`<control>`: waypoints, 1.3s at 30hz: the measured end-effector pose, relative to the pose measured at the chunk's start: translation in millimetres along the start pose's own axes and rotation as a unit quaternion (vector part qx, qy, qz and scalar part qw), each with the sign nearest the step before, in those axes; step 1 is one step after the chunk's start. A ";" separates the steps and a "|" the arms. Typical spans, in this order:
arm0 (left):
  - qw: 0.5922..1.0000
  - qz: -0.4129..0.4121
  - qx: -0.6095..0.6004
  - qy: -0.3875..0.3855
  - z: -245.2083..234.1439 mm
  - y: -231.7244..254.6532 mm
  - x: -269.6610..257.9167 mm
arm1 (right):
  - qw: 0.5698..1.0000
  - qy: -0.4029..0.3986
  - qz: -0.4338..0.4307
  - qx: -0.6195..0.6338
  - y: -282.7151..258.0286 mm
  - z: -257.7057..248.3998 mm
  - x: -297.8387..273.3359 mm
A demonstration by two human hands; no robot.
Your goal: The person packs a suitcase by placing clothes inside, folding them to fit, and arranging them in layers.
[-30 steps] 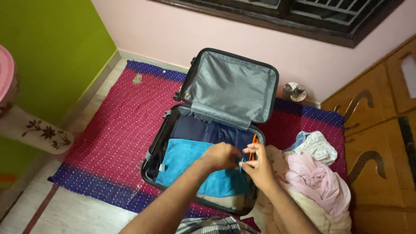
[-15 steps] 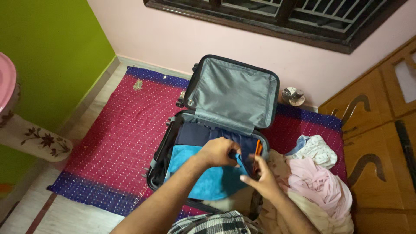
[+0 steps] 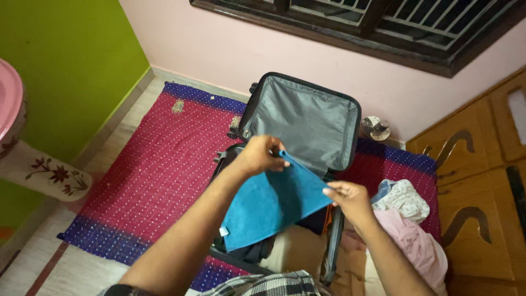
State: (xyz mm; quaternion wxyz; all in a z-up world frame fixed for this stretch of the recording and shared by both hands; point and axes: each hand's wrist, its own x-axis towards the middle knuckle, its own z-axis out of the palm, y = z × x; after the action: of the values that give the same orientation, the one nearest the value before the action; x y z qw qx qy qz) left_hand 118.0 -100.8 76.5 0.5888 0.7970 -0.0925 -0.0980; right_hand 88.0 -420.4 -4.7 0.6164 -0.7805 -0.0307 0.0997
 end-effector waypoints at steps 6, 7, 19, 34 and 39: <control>0.999 0.036 -0.015 0.037 -35.3 26.1 36.6 | 0.995 0.082 -0.004 -0.061 -83.1 2.4 38.3; 0.998 0.036 -0.030 0.044 -39.7 29.9 42.9 | 0.994 0.088 -0.028 -0.054 -94.4 2.8 45.1; 0.972 0.139 -0.176 0.066 -61.1 79.2 54.5 | 0.965 0.129 -0.229 0.023 -169.3 -9.4 55.6; 0.986 -0.130 -0.109 0.002 34.1 -78.0 -139.0 | 0.994 -0.089 0.011 -0.062 27.0 8.0 -83.4; 0.977 -0.182 -0.110 -0.024 63.1 -93.5 -190.7 | 0.985 -0.164 -0.016 -0.044 100.8 13.3 -119.9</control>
State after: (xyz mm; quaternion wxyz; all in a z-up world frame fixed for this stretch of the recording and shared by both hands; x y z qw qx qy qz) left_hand -79.6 -81.7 -22.2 0.6425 0.7284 0.0519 -0.2321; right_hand -39.4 -452.2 -91.1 0.5694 -0.7795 -0.1485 0.2146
